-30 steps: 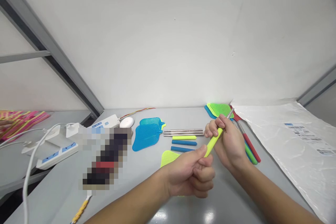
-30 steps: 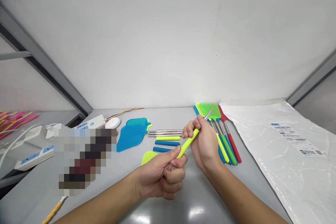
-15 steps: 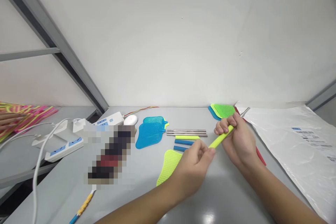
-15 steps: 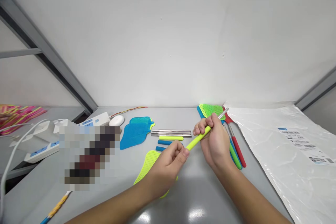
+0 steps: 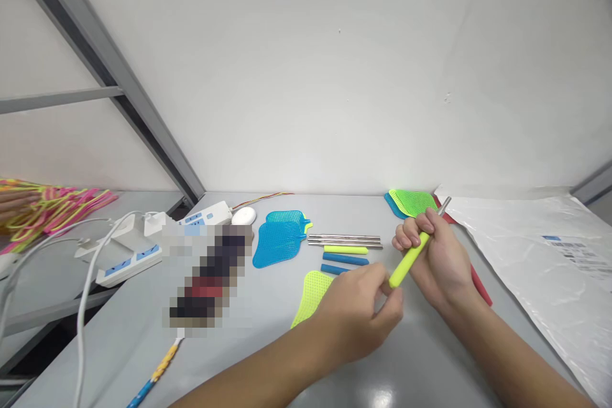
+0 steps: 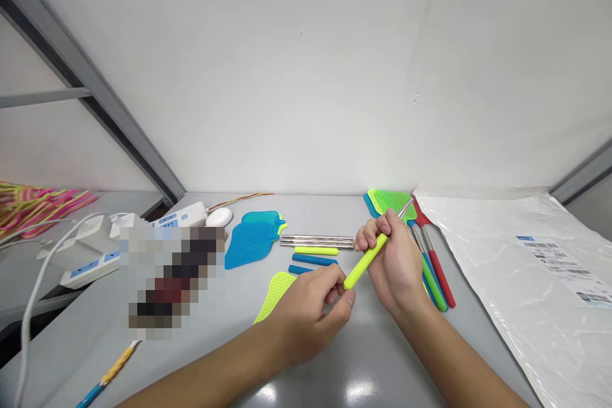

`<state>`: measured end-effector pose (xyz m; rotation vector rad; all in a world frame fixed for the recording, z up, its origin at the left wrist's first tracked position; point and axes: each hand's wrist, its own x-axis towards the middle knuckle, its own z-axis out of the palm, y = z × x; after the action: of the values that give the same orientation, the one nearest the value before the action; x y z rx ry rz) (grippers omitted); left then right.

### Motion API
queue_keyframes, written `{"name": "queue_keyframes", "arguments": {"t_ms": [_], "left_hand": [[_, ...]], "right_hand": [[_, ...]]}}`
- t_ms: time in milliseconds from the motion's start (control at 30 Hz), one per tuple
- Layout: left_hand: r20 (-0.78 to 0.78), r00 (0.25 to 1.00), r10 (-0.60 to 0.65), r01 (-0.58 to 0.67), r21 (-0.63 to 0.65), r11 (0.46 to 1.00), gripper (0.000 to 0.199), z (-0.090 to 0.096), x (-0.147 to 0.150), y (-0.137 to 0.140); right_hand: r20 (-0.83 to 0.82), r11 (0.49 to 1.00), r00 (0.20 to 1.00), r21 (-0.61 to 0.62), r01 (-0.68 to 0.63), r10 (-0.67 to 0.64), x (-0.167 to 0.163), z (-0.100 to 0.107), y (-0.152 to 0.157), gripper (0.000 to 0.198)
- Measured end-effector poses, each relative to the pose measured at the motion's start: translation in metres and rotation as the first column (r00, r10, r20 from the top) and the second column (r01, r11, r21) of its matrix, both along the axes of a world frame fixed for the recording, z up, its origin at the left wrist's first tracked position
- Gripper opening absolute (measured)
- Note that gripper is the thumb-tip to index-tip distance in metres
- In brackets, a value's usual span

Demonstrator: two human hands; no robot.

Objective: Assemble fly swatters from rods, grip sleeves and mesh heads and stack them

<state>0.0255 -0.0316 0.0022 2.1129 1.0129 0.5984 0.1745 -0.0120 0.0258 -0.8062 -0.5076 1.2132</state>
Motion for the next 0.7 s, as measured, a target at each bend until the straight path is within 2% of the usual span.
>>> {"name": "queue_keyframes", "arguments": {"t_ms": [200,367,533,700], "left_hand": [[0.024,1.000,0.018,-0.019,0.035,0.999,0.026,-0.0041,0.0017,0.0010],[0.117,0.993,0.014,-0.014,-0.001,1.000,0.030,-0.0024,0.0011,-0.0009],[0.220,0.975,0.005,0.029,-0.151,0.988,0.035,0.0000,-0.0003,-0.0045],[0.247,0.969,0.017,0.077,-0.365,0.928,0.033,-0.0074,-0.0003,-0.0044]], "right_hand": [[-0.008,1.000,1.000,0.000,-0.029,0.029,-0.0035,-0.0040,-0.0006,0.033],[-0.012,0.998,0.998,-0.003,-0.058,0.058,-0.0053,-0.0052,-0.0022,0.033],[-0.006,0.997,0.997,0.006,-0.072,0.072,-0.0045,-0.0066,-0.0022,0.033],[-0.015,0.997,0.997,-0.010,-0.082,0.081,-0.0045,-0.0067,-0.0009,0.033]]}}
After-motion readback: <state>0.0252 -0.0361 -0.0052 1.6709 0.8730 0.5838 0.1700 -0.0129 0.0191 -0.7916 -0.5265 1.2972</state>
